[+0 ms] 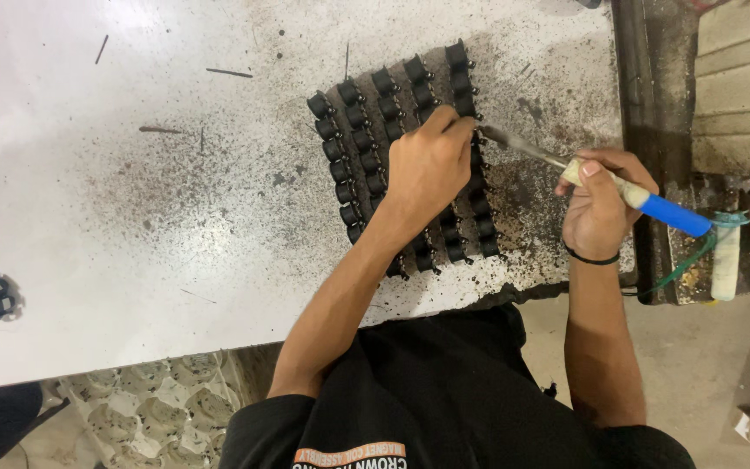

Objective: The person uses a heated hand tool to trim excess material from black rubber components arranged in rows on a workbench, working through them one at a time while holding each part steady with the other hand. Smoke rises as the hot tool cuts the parts, and trimmed pieces fall onto the bench.

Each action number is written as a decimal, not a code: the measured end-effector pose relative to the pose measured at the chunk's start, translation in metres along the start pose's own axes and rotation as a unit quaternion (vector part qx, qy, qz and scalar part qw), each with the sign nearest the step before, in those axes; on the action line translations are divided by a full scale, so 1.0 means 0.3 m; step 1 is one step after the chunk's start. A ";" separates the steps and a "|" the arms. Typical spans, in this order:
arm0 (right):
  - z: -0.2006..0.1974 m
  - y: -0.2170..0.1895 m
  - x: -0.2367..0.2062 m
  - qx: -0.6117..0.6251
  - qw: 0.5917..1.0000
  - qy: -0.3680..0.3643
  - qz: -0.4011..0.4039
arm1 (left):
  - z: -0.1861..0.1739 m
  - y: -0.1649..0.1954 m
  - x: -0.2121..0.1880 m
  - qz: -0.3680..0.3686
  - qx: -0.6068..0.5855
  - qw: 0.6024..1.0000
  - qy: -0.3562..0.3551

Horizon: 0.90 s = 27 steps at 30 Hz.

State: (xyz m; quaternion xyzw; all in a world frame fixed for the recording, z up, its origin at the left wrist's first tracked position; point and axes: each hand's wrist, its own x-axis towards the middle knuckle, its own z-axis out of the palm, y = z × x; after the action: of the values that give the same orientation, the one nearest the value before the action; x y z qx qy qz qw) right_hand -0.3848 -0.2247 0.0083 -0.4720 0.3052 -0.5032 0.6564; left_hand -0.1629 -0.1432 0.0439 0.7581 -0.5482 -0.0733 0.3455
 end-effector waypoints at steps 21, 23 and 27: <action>-0.699 -0.336 -0.291 -0.048 0.941 0.306 -0.136 | -0.679 0.353 0.010 0.199 -0.057 0.961 0.182; -0.705 -0.359 -0.316 0.051 0.925 0.362 -0.106 | -0.636 0.386 0.008 0.182 -0.058 0.970 0.149; -0.661 -0.384 -0.294 0.166 0.909 0.380 -0.039 | -0.500 0.481 -0.111 0.238 -0.182 0.954 0.017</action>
State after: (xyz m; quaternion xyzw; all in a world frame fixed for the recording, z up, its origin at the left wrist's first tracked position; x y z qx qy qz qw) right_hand -0.6284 -0.2086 0.0354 -0.1411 0.4251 -0.7129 0.5396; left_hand -0.2149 -0.0705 0.2348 0.5308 -0.6843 -0.0739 0.4945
